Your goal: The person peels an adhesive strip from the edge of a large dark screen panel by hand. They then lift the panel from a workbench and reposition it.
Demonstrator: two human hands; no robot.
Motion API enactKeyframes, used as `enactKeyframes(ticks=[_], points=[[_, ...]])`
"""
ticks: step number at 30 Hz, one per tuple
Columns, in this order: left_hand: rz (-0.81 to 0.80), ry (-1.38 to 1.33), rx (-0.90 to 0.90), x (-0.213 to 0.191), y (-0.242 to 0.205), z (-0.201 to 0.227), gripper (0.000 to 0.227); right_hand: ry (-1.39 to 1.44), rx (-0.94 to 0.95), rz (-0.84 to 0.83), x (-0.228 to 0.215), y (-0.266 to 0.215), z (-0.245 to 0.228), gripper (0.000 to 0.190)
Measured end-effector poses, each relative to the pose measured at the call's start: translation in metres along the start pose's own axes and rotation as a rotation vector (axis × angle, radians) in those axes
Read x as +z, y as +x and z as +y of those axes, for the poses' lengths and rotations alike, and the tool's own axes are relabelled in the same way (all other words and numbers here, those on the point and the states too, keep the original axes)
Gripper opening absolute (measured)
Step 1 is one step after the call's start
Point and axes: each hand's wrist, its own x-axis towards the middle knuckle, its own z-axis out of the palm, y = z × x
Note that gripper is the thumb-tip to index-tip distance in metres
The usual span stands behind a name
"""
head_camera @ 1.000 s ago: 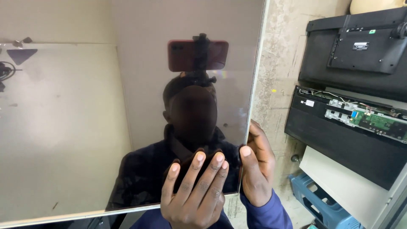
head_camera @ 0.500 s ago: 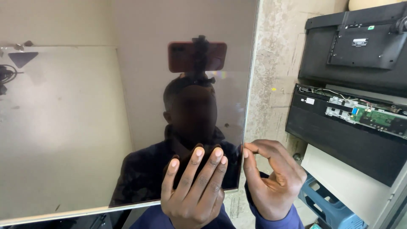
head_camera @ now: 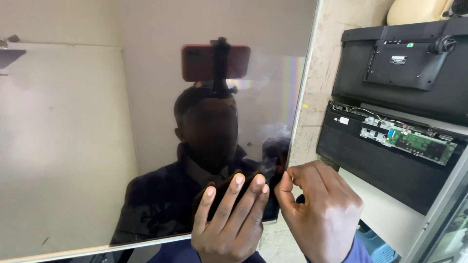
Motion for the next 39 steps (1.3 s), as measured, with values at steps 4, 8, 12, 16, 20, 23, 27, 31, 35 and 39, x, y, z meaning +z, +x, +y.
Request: enactKeyframes(ticks=[4,8,12,16,20,23,27,31,35,39], points=[[-0.007,-0.015,0.001,-0.001,-0.001,-0.003,0.028,-0.053,-0.041,-0.058,0.000,0.007,0.001,0.021],[-0.009,-0.013,0.004,-0.001,-0.001,-0.005,0.024,-0.020,-0.078,-0.022,0.004,0.007,0.003,0.018],[-0.029,-0.019,0.012,0.000,-0.006,-0.007,0.026,0.062,-0.071,0.027,0.009,0.003,0.006,0.015],[-0.027,-0.020,0.016,0.000,-0.005,-0.007,0.026,0.093,-0.073,0.056,0.013,0.000,0.008,0.013],[-0.022,-0.020,0.017,0.001,-0.005,-0.007,0.027,0.168,-0.039,0.084,0.014,-0.002,0.008,0.015],[-0.018,-0.021,0.012,0.001,-0.005,-0.006,0.027,0.225,-0.023,0.099,0.014,-0.002,0.009,0.017],[-0.023,-0.020,0.009,0.001,-0.005,-0.006,0.023,0.281,0.000,0.110,0.014,-0.003,0.010,0.018],[-0.019,-0.016,0.006,0.002,-0.004,-0.005,0.025,0.301,0.009,0.122,0.015,-0.002,0.009,0.020],[-0.050,-0.051,-0.018,-0.002,-0.004,-0.002,0.031,0.371,0.028,0.119,0.016,-0.004,0.009,0.017],[-0.113,-0.109,-0.038,-0.007,0.000,0.001,0.039,0.473,0.094,0.145,0.017,-0.005,0.009,0.019]])
